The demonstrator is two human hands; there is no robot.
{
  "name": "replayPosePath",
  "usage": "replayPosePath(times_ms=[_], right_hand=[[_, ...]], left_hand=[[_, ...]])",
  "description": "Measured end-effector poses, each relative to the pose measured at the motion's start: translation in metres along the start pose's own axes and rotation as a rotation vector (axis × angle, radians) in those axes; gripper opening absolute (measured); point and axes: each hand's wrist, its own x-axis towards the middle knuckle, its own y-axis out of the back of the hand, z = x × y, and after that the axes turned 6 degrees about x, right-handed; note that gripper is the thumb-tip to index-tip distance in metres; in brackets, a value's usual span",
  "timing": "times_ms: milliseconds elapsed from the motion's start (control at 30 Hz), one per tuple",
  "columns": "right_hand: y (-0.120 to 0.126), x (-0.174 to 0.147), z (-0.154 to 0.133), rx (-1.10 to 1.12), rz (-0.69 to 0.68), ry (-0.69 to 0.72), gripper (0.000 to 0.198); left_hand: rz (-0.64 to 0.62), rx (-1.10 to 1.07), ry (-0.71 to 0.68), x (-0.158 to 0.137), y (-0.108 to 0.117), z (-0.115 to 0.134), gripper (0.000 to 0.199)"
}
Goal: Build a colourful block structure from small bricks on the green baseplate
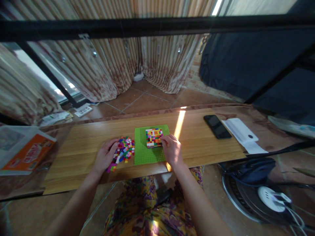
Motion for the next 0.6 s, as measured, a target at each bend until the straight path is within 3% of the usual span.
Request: replayPosePath(times_ms=[300, 600], right_hand=[[0.0008, -0.0006, 0.0022, 0.013, -0.001, -0.004, 0.019], [-0.0013, -0.0015, 0.0033, -0.082, 0.009, 0.108, 0.022]], left_hand=[[0.021, -0.005, 0.016, -0.0011, -0.0001, 0.0034, 0.039], [0.024, -0.018, 0.029, -0.0017, -0.0002, 0.0051, 0.038]])
